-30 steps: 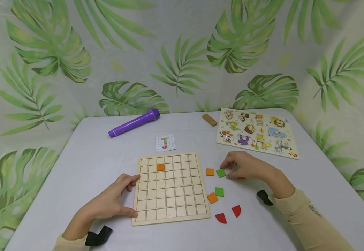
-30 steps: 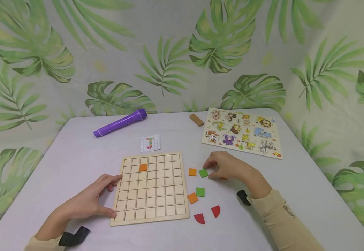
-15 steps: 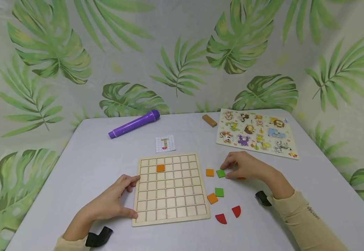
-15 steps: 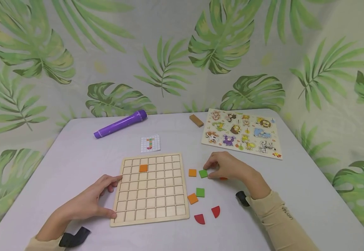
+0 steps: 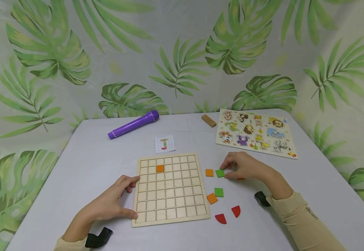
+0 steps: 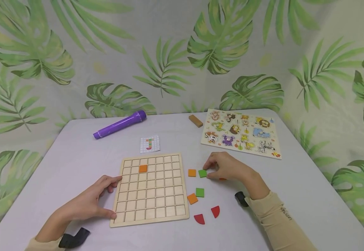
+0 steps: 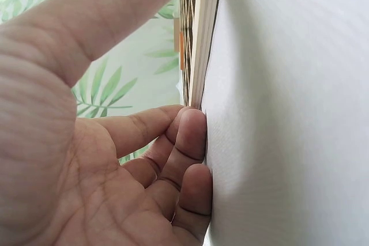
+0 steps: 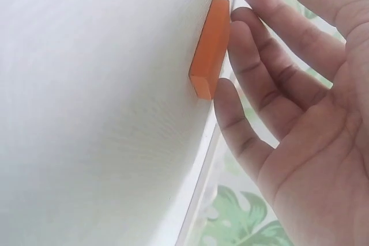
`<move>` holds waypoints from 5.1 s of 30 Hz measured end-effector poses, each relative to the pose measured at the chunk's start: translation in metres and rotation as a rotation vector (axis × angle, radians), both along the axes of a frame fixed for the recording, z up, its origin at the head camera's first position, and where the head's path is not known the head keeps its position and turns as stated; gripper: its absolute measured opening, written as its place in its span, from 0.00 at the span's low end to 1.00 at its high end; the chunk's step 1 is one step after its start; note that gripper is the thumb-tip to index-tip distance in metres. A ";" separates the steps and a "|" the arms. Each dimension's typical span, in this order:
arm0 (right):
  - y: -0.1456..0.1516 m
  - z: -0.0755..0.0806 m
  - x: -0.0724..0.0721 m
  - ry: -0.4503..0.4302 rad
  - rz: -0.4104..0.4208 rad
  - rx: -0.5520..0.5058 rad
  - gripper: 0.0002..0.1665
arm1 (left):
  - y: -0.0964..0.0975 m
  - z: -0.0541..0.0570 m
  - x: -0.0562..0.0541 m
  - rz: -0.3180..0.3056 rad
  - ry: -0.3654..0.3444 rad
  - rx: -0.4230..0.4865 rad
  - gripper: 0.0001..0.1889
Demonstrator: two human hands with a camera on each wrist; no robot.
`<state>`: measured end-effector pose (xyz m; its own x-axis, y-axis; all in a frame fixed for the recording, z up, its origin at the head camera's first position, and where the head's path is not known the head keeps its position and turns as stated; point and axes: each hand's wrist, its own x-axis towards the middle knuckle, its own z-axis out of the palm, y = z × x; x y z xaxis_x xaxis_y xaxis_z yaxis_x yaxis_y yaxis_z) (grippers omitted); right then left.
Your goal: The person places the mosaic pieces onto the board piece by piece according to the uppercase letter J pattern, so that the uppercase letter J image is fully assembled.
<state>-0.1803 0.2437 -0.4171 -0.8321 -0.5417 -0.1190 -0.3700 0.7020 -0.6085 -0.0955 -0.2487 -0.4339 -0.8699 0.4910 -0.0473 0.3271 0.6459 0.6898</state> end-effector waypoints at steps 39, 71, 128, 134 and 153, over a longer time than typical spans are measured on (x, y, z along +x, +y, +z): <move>-0.116 0.018 -0.033 0.138 0.096 -0.014 0.15 | 0.002 0.005 0.001 0.013 0.004 -0.028 0.60; -0.170 0.011 -0.034 0.165 0.183 0.115 0.10 | 0.001 0.006 0.001 0.008 -0.005 -0.015 0.60; -0.121 0.025 -0.034 0.089 0.070 0.113 0.16 | 0.000 0.005 0.001 0.010 0.004 -0.013 0.60; -0.103 0.027 -0.032 0.087 0.061 0.108 0.17 | 0.000 0.005 0.001 0.005 0.005 -0.008 0.60; -0.059 0.024 -0.023 0.028 0.063 0.093 0.16 | 0.002 0.005 0.001 0.013 0.006 -0.022 0.60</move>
<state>-0.2037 0.1847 -0.3931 -0.8003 -0.5809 -0.1486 -0.4313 0.7299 -0.5303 -0.0941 -0.2472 -0.4293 -0.8766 0.4782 -0.0529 0.3223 0.6653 0.6734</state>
